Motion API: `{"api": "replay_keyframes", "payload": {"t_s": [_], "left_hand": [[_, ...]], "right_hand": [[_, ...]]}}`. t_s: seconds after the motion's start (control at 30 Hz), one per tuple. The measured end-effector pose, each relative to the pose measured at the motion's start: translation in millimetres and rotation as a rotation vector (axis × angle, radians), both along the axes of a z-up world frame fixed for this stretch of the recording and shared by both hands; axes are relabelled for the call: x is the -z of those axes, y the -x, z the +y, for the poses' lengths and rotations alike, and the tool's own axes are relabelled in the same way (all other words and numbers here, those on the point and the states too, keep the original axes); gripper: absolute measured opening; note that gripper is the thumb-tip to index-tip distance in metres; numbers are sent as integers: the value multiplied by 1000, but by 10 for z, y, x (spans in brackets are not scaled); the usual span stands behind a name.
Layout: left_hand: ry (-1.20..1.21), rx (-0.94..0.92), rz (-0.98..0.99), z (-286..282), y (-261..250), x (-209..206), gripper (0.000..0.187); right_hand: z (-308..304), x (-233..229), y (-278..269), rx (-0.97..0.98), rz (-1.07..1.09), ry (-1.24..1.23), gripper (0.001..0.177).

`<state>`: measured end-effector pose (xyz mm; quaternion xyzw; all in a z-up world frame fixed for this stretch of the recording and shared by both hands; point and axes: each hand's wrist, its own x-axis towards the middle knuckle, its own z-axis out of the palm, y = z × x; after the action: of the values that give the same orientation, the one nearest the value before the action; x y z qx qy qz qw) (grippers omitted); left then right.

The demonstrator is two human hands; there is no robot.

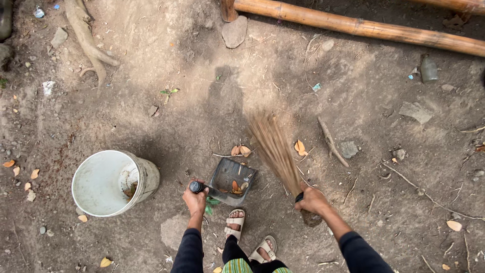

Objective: The person sweeps dirt and dried leaves into a hand-held dustpan and empties the contents into a plastic bucket while moving through an outdoor dirt area.

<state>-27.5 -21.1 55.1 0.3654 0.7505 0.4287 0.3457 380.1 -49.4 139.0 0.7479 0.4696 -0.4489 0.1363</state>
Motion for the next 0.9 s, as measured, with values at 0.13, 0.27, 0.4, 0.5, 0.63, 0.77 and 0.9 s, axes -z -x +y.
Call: {"api": "replay_keyframes", "payload": {"t_s": [0.13, 0.27, 0.4, 0.5, 0.63, 0.77, 0.9], "left_hand": [[-83, -10, -17, 8, 194, 130, 34], [-67, -18, -43, 57, 366, 231, 32], [-165, 96, 18, 180, 546, 428, 31], [-204, 147, -34, 220, 651, 498, 30], [-156, 190, -42, 283, 734, 334, 30], [-154, 274, -30, 228, 782, 38, 30], [-147, 326, 24, 195, 863, -36, 32]], "right_hand": [[-662, 100, 284, -161, 22, -9, 92], [-1185, -337, 301, 132, 151, 81, 109], [-1482, -810, 126, 127, 268, -142, 102], [-1525, -1017, 241, 217, 199, -92, 105], [-1305, -761, 531, 214, 182, -149, 108], [-1258, -444, 779, 222, 275, -286, 108], [-1451, -599, 971, 386, 249, -148, 109]]}}
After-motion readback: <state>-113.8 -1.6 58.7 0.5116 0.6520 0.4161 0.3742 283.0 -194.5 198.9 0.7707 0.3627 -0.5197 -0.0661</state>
